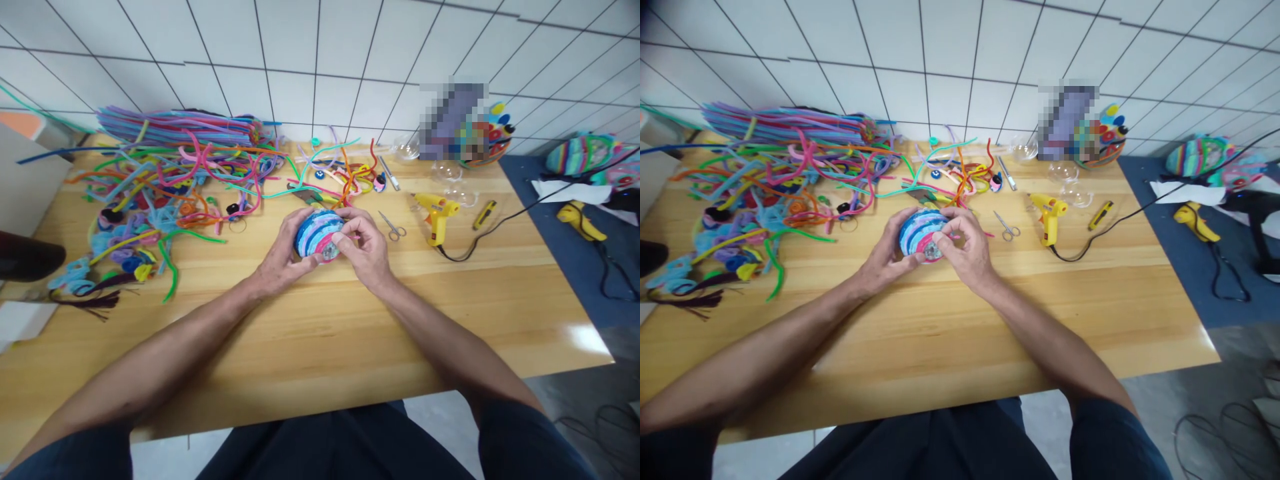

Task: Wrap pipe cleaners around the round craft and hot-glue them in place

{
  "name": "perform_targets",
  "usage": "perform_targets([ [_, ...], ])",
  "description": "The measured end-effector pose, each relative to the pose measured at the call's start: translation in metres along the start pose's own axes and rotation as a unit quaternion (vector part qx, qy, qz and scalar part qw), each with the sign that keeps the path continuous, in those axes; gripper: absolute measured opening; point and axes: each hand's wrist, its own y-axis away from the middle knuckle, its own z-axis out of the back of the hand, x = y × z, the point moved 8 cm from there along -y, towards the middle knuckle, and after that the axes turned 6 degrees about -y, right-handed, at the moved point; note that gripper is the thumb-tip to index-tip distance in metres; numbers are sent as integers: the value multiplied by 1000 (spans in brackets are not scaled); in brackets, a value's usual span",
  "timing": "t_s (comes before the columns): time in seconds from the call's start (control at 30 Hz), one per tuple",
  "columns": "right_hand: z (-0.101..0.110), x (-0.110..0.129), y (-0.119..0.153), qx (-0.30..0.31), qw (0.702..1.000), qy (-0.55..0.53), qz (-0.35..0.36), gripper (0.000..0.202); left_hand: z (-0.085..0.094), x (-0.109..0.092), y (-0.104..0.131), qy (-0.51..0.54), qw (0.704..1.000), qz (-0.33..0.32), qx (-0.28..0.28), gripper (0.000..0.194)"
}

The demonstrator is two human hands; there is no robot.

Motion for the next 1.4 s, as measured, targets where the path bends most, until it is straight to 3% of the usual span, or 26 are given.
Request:
perform_targets([
  [0.27, 1, -3, -1, -5, 1000, -12, -5, 22, -2, -4, -1, -5, 1000, -10, 0, 89],
  [0.47, 2, -4, -1, -4, 1000, -1, -9, 23, -3, -2, -2, -25, 1000, -17, -5, 104],
  [0.7, 2, -7, -2, -8, 1000, -12, -11, 21, -2, -1, -3, -36, 998, -45, -17, 101],
  [0.97, 0, -8, -2, -9, 1000, -9, -3, 19, -1, 3, -5, -30, 999, -12, -18, 106],
  [1.27, -6, 10, 3, 6, 999, 7, 45, 17, -1, -5, 1, 37, 999, 35, -14, 78],
  [1.4, -6, 12, 4, 8, 999, 12, 50, 17, -1, -7, 1, 37, 998, 50, -14, 77],
])
